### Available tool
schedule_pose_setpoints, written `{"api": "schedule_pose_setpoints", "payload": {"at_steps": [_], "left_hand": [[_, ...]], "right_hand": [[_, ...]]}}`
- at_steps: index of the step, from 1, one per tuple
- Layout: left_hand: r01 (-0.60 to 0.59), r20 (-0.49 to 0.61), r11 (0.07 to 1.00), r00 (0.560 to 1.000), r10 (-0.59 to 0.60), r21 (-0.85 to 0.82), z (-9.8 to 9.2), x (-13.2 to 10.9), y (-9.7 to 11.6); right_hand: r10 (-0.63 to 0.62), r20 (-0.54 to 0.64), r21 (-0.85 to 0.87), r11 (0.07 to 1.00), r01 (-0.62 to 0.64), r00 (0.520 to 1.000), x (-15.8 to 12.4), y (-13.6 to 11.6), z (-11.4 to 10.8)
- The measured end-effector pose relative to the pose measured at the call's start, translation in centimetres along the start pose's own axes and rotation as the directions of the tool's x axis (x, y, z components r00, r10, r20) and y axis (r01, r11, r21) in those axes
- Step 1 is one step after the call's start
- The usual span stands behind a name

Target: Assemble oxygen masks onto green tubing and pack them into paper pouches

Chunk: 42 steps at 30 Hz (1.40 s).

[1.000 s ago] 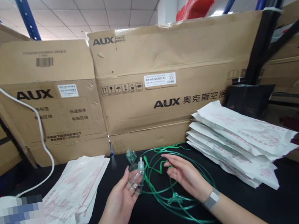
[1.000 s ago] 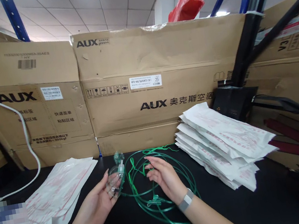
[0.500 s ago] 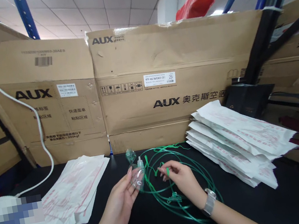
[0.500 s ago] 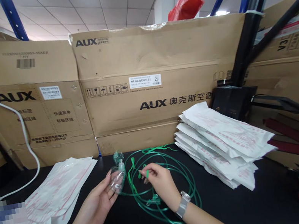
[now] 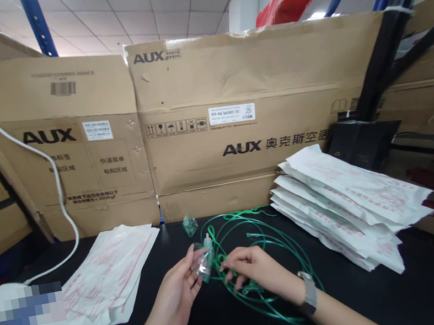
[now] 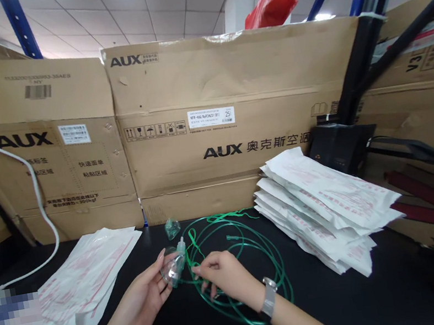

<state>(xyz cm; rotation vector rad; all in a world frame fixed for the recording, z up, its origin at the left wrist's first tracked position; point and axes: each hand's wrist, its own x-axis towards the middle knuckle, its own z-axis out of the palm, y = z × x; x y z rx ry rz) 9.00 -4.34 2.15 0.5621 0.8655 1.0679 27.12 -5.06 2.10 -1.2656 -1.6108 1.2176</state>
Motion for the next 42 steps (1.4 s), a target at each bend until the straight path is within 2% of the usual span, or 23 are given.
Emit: {"api": "schedule_pose_setpoints", "payload": {"at_steps": [2,5,10,15,22,25,28,31,36,38,42], "left_hand": [[0.002,-0.007,1.000,1.000,-0.002,-0.008,0.0,0.0,0.0],[0.008,-0.021,1.000,1.000,-0.008,-0.016,0.1,-0.1,0.1],[0.006,-0.033,0.999,0.999,-0.007,-0.036,0.1,-0.2,0.1],[0.020,-0.024,0.999,0.999,-0.021,-0.039,0.1,-0.2,0.1],[0.047,0.000,0.999,0.999,-0.047,-0.027,0.1,-0.2,-0.1],[0.041,-0.008,0.999,0.999,-0.041,-0.016,0.1,-0.1,-0.1],[0.030,-0.007,1.000,1.000,-0.030,-0.005,0.1,0.0,-0.1],[0.028,0.007,1.000,1.000,-0.028,-0.002,0.1,0.0,-0.1],[0.039,-0.003,0.999,0.999,-0.039,-0.004,0.1,-0.1,0.0],[0.046,0.005,0.999,0.999,-0.046,0.003,0.1,-0.2,0.0],[0.048,0.020,0.999,0.999,-0.048,0.019,0.0,-0.2,0.0]], "right_hand": [[-0.015,0.088,0.247,0.969,-0.008,0.996,0.0,-0.2,-0.2],[-0.071,0.128,0.450,0.893,0.005,0.989,-0.3,-0.8,-0.6],[-0.131,0.183,0.615,0.788,-0.010,0.974,-1.1,-2.0,-1.0],[-0.198,0.136,0.679,0.733,0.054,0.971,-1.1,-2.5,-0.8],[-0.121,-0.023,0.523,0.844,0.115,0.992,-0.7,-1.3,0.1],[-0.096,-0.061,0.495,0.861,0.114,0.994,-0.6,-1.0,0.1],[-0.155,-0.069,0.463,0.870,0.170,0.985,-0.6,-0.8,0.1],[-0.247,-0.130,0.327,0.904,0.277,0.960,-0.6,-0.8,0.2],[-0.236,-0.139,0.227,0.938,0.263,0.962,-0.6,-1.0,0.1],[-0.288,-0.177,0.114,0.944,0.311,0.941,-0.6,-1.1,-0.1],[-0.405,-0.293,-0.157,0.914,0.374,0.866,-0.7,-1.2,-0.4]]}}
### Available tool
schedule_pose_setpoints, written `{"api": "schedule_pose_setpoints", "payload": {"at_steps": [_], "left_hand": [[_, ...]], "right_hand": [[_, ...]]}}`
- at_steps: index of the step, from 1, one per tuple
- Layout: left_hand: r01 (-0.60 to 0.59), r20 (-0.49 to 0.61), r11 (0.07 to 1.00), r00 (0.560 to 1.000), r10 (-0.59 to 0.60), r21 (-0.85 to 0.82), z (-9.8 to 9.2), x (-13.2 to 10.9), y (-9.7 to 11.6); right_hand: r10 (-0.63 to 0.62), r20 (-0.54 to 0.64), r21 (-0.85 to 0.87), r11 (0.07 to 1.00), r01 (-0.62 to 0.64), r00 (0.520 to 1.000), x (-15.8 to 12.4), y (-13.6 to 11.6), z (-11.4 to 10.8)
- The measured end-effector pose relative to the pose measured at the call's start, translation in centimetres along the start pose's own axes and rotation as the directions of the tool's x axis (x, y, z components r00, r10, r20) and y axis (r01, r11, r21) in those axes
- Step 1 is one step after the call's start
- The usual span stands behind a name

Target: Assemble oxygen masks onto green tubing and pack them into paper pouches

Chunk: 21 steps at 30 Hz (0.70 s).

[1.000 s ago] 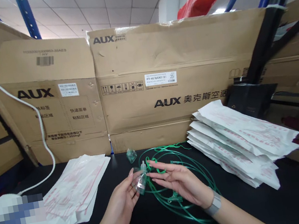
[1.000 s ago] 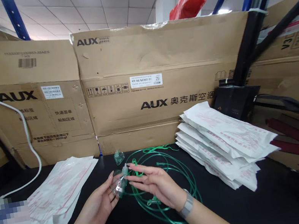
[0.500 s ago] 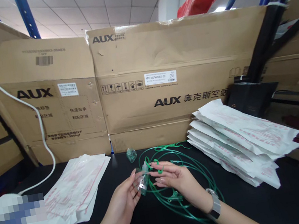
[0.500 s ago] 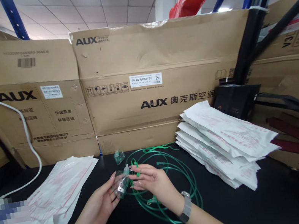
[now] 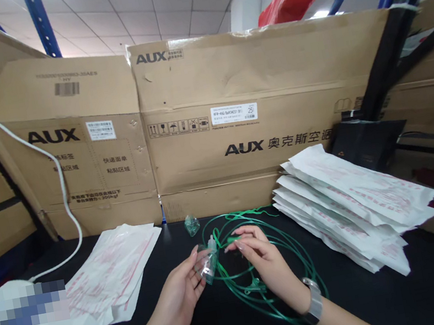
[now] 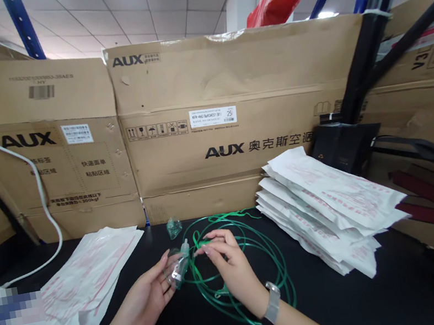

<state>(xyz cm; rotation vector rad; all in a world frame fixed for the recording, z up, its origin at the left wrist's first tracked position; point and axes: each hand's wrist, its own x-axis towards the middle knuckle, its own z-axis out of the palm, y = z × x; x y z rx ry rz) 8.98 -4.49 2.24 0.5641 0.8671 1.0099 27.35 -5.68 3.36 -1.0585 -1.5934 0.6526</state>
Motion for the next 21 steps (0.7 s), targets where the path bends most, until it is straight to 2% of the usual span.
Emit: {"api": "schedule_pose_setpoints", "payload": {"at_steps": [3,7,9,12,16,18,21], "left_hand": [[-0.019,-0.002,1.000,1.000,0.019,0.001,-0.1,0.1,-0.1],[-0.022,-0.015,1.000,1.000,0.021,-0.011,-0.1,0.2,-0.2],[-0.023,-0.024,1.000,0.999,0.022,-0.016,-0.1,0.1,-0.1],[-0.038,-0.066,0.999,0.997,0.035,-0.034,0.1,0.1,0.1],[-0.050,-0.114,0.997,0.993,0.043,-0.061,0.2,0.0,0.4],[-0.051,-0.128,0.996,0.991,0.042,-0.068,0.3,0.0,0.5],[-0.040,-0.144,0.997,0.989,0.030,-0.070,0.3,-0.1,0.4]], "right_hand": [[-0.014,-0.013,-0.014,1.000,0.014,1.000,0.0,0.1,0.0],[0.119,0.055,0.084,0.989,-0.123,0.991,0.2,0.5,0.2],[0.120,0.084,0.046,0.991,-0.124,0.989,0.3,0.7,0.2],[0.036,0.169,-0.118,0.993,-0.016,0.985,0.0,1.0,0.3],[-0.042,0.323,-0.295,0.945,0.142,0.946,-0.8,0.9,0.7],[-0.050,0.339,-0.342,0.924,0.173,0.939,-1.1,0.7,0.7],[-0.105,0.380,-0.315,0.920,0.235,0.919,-1.2,0.1,0.4]]}}
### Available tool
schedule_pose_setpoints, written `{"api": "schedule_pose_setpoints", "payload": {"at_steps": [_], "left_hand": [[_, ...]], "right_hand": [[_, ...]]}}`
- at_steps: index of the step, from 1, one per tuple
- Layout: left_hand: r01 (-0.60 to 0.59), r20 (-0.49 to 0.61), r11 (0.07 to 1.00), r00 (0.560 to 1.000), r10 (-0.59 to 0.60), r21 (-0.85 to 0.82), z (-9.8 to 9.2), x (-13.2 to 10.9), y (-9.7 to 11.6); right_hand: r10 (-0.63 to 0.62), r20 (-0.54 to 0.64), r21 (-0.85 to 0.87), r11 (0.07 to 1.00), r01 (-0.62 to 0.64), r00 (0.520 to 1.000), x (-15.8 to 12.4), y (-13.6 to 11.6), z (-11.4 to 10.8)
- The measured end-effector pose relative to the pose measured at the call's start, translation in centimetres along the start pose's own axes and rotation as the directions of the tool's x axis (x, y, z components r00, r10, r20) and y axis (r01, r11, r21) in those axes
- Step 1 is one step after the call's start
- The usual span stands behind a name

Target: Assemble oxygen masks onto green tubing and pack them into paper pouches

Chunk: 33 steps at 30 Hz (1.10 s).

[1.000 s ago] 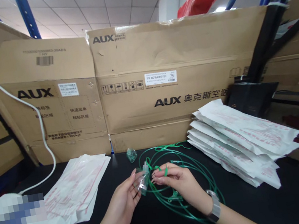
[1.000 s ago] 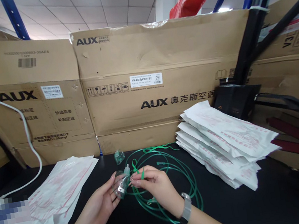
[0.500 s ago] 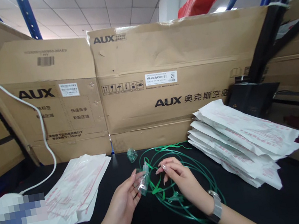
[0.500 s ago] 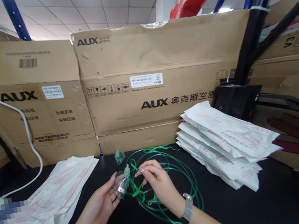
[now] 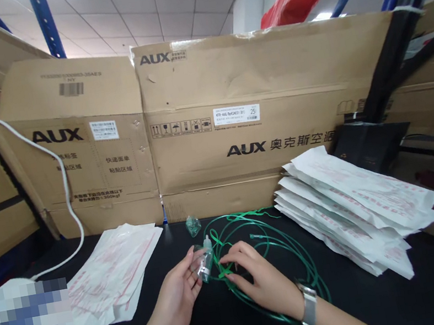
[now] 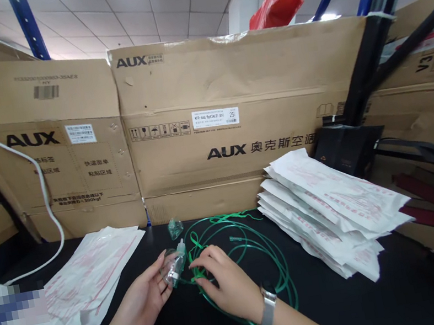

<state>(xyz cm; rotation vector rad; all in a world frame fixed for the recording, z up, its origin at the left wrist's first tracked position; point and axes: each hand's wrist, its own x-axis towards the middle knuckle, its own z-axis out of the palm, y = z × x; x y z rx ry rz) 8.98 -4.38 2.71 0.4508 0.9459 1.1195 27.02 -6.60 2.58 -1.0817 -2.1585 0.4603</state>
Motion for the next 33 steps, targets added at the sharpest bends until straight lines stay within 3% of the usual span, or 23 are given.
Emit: {"api": "schedule_pose_setpoints", "payload": {"at_steps": [3,8,12,21,28,33], "left_hand": [[0.019,0.008,1.000,1.000,-0.019,-0.011,-0.1,0.1,-0.2],[0.053,0.028,0.998,0.998,-0.052,-0.021,-0.3,0.2,-0.3],[0.064,0.036,0.998,0.997,-0.063,-0.011,-0.2,0.2,-0.3],[0.059,0.045,0.998,0.997,-0.059,-0.004,-0.3,0.4,-0.4],[0.103,0.045,0.994,0.994,-0.101,-0.034,-0.2,0.4,-0.4],[0.110,0.049,0.994,0.993,-0.109,-0.005,-0.3,0.4,-0.5]], "right_hand": [[-0.087,0.110,-0.031,0.995,0.091,0.990,0.1,-0.2,-0.7],[0.000,0.201,-0.223,0.974,0.046,0.980,0.3,0.9,-0.4],[0.035,0.149,-0.211,0.977,-0.003,0.988,0.3,2.0,0.3],[-0.060,0.047,-0.088,0.994,0.064,0.997,0.2,2.2,0.0],[-0.119,-0.124,-0.201,0.975,0.092,0.985,0.3,1.9,-0.3],[-0.057,-0.180,-0.218,0.976,0.017,0.982,0.3,1.4,-0.5]]}}
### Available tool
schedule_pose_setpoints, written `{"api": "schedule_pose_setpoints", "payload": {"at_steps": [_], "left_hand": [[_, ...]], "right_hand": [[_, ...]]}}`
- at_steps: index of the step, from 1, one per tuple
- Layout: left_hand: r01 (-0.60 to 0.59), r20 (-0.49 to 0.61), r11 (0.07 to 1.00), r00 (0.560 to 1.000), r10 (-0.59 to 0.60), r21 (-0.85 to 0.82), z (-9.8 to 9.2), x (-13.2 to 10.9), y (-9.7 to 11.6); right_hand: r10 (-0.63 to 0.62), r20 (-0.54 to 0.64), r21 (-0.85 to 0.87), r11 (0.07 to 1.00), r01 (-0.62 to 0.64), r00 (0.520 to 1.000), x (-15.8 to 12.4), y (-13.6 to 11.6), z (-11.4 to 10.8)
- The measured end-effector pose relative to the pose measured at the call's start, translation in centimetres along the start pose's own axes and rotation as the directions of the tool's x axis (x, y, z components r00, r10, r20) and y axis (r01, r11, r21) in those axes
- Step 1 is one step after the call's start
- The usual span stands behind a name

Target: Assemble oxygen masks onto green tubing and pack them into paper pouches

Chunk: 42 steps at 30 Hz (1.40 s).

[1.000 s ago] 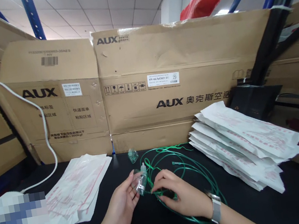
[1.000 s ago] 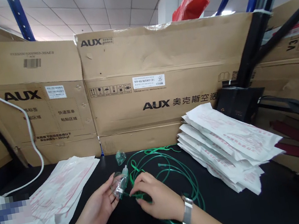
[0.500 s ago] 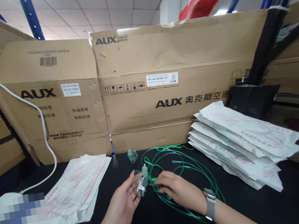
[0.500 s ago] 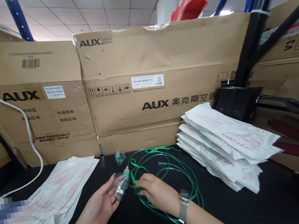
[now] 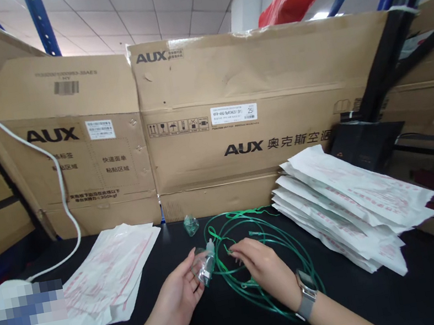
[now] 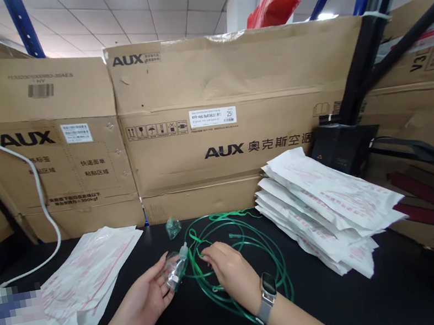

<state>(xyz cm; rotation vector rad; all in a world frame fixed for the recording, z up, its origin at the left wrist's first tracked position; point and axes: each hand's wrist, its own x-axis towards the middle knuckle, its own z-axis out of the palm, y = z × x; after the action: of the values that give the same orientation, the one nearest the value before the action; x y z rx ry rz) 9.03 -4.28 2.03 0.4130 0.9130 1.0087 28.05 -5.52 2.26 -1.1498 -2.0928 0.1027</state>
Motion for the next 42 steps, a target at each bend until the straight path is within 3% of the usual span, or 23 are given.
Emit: {"api": "schedule_pose_setpoints", "payload": {"at_steps": [6,11,19,26,42], "left_hand": [[-0.162,0.129,0.982,0.980,0.149,0.097,-0.2,0.2,-0.5],[-0.243,0.187,0.955,0.959,0.211,0.172,-0.2,-0.1,-0.5],[-0.275,0.221,0.907,0.952,0.212,0.317,-0.2,-0.1,-0.9],[-0.344,0.298,0.896,0.919,0.259,0.281,0.7,-0.9,-0.9],[-0.520,0.353,0.758,0.847,0.397,0.393,0.7,-0.6,-1.4]], "right_hand": [[0.023,-0.089,0.149,0.989,-0.010,0.996,0.1,-1.4,-0.4],[0.134,0.019,0.359,0.924,-0.132,0.991,-0.2,-2.3,-0.3],[0.157,0.067,0.406,0.898,-0.171,0.985,-0.6,-3.1,0.5],[0.258,0.078,0.461,0.848,-0.264,0.963,-0.3,-2.3,0.7],[-0.022,0.098,0.190,0.982,0.003,0.995,-0.5,-2.6,0.1]]}}
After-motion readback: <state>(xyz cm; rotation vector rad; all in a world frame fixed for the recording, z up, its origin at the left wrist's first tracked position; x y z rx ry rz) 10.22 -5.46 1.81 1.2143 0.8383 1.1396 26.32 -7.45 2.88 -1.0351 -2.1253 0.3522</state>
